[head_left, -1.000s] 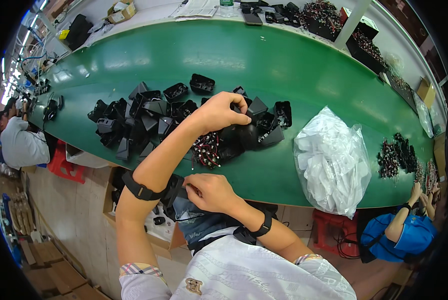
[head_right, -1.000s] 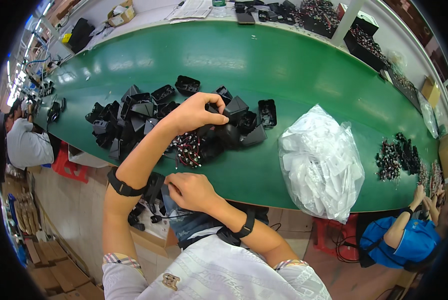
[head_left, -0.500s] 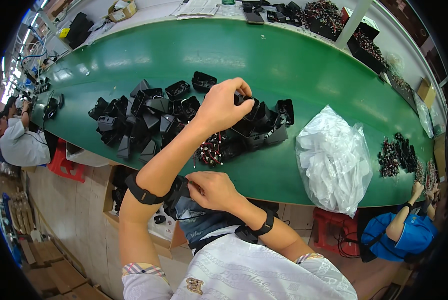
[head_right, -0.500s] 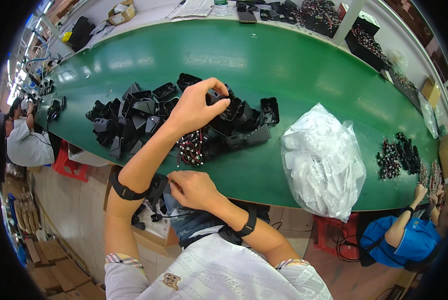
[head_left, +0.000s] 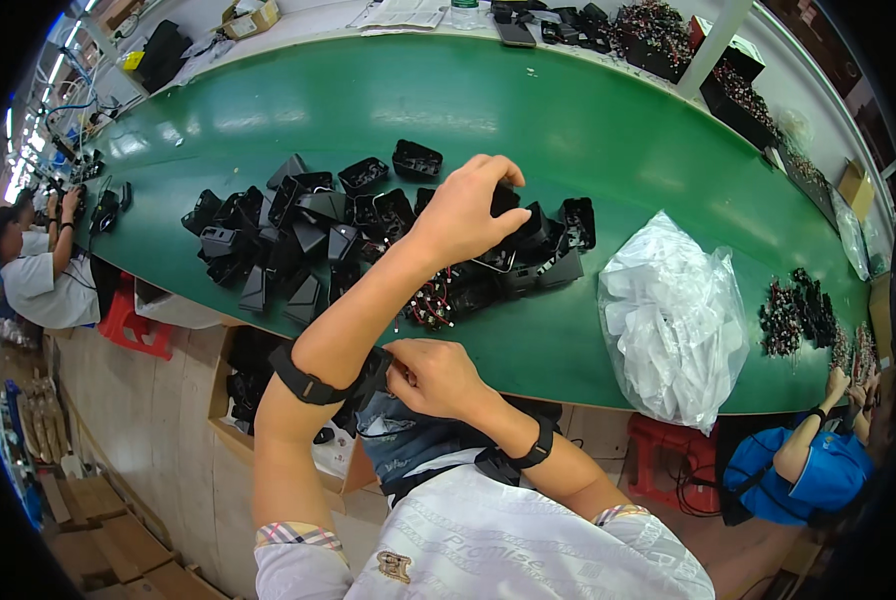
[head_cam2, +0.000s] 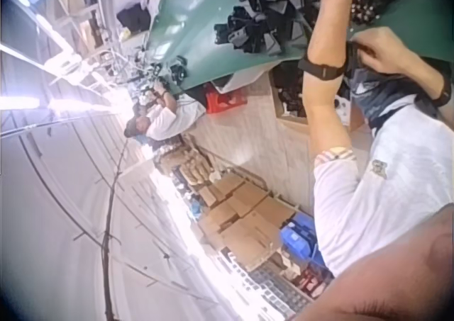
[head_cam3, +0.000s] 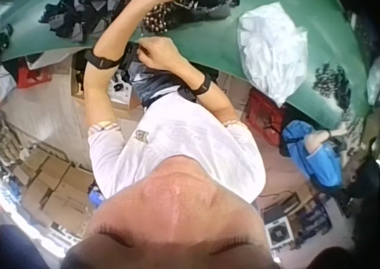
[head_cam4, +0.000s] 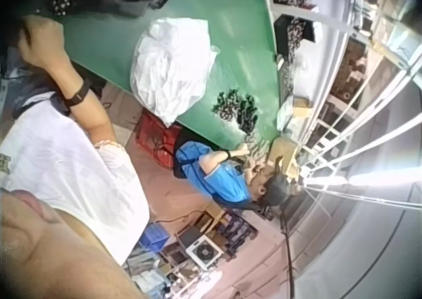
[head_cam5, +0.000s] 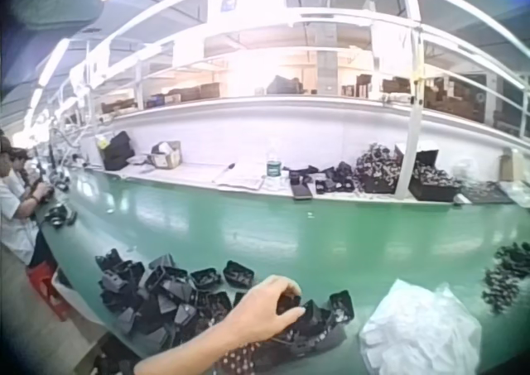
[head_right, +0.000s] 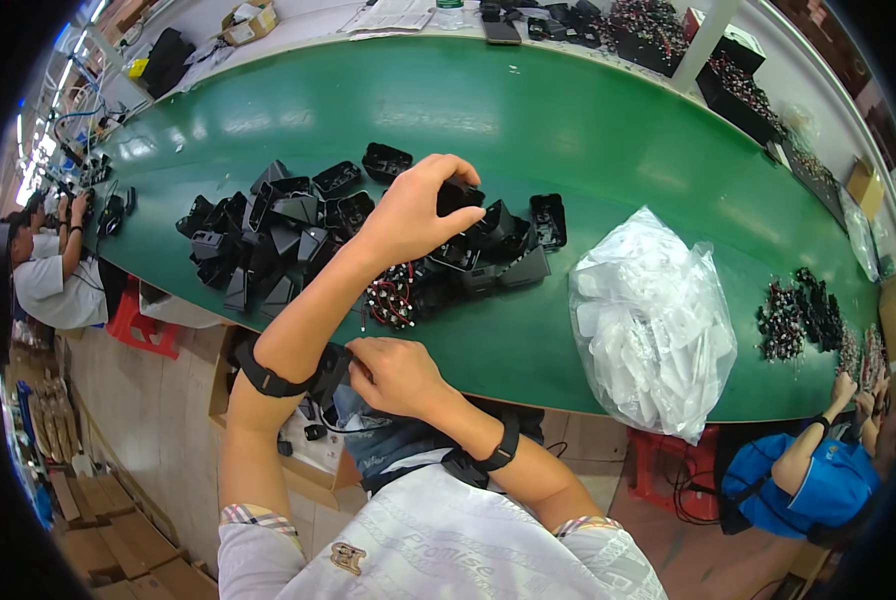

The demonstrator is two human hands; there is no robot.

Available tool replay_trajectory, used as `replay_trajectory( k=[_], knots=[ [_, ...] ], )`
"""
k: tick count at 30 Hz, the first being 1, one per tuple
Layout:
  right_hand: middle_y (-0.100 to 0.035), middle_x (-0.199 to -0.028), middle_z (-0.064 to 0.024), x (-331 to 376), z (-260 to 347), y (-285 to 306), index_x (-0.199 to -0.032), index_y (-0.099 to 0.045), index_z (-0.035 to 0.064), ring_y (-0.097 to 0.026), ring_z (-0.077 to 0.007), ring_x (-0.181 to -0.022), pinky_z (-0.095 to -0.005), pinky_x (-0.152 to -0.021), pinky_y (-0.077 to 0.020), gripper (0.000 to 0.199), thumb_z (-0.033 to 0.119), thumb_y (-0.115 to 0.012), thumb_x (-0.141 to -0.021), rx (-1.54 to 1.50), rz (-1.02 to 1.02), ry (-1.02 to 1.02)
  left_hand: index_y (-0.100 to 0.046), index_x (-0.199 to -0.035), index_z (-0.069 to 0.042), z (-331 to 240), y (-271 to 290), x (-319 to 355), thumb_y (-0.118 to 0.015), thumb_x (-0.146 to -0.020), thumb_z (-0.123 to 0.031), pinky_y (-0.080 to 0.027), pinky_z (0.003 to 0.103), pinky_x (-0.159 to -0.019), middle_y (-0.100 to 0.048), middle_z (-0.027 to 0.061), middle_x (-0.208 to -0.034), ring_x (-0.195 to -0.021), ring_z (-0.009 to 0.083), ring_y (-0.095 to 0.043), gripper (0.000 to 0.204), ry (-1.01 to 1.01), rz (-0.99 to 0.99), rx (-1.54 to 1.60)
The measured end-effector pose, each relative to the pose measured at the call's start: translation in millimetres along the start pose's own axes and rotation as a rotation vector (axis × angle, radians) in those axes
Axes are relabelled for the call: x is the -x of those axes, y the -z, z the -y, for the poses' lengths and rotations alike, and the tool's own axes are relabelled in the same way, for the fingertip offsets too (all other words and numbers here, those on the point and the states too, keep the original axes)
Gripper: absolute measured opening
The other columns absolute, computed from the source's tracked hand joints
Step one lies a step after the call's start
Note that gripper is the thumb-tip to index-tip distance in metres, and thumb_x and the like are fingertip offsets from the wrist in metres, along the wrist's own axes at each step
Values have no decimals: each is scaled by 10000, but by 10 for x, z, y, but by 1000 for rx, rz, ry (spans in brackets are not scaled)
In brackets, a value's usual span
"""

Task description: Picking up black plastic housings from a box on the floor and arranging them on an assembly line table.

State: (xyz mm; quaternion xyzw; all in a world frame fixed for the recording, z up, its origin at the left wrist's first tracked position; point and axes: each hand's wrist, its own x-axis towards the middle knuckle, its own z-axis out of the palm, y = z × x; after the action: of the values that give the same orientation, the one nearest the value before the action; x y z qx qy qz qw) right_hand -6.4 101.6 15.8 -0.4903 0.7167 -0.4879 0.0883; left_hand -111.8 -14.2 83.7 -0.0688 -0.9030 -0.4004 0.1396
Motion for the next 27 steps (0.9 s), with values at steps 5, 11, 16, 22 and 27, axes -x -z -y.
replay_trajectory(
  k=[5, 11, 16, 22, 27],
  knots=[
    [-609, -694, -130, 24, 14, -9, -860, -612, 8, -617, -312, -643, -404, -580, -501, 133, 100, -584, -768, -2, 22, -5, -546, -1085, -22, 3, -29, 101, -710, -763, -210, -456, 405, -896, -569, 181, -1126, -1041, 356, -553, 407, -48, -35, -50],
    [-599, -658, -84, -7, -27, -26, -854, -639, 39, -581, -207, -526, -324, -509, -470, 91, 82, -617, -777, -78, -51, 1, -592, -1104, 2, -294, 596, 869, -668, -779, -100, -468, 317, -880, -620, 126, -1092, -994, 208, -608, 349, 23, -183, 222],
    [-612, -670, -51, -25, -66, -69, -843, -631, 63, -595, -198, -556, -318, -519, -479, 75, 83, -619, -772, -36, -57, 72, -546, -971, 24, 88, 867, 2503, -458, -932, -53, -484, 319, -731, -606, 131, -906, -780, 216, -573, 123, 72, -823, 463],
    [-625, -681, -33, -57, -7, -105, -830, -625, 76, -617, -199, -602, -318, -520, -485, 60, 96, -615, -774, 73, 18, 53, -554, -1053, 10, 1881, -142, 5036, -542, -932, -190, -472, 303, -809, -612, 109, -989, -923, 221, -584, 235, 1108, -1020, 140],
    [-633, -682, -22, -57, -36, -120, -820, -635, 81, -615, -185, -583, -313, -501, -479, 54, 93, -617, -771, 85, 46, 10, -430, -1317, 2, 2329, -1257, 5529, -715, -777, -393, -433, 418, -937, -501, 245, -1234, -1123, 378, -500, 728, 1567, -653, -117]
  ],
)
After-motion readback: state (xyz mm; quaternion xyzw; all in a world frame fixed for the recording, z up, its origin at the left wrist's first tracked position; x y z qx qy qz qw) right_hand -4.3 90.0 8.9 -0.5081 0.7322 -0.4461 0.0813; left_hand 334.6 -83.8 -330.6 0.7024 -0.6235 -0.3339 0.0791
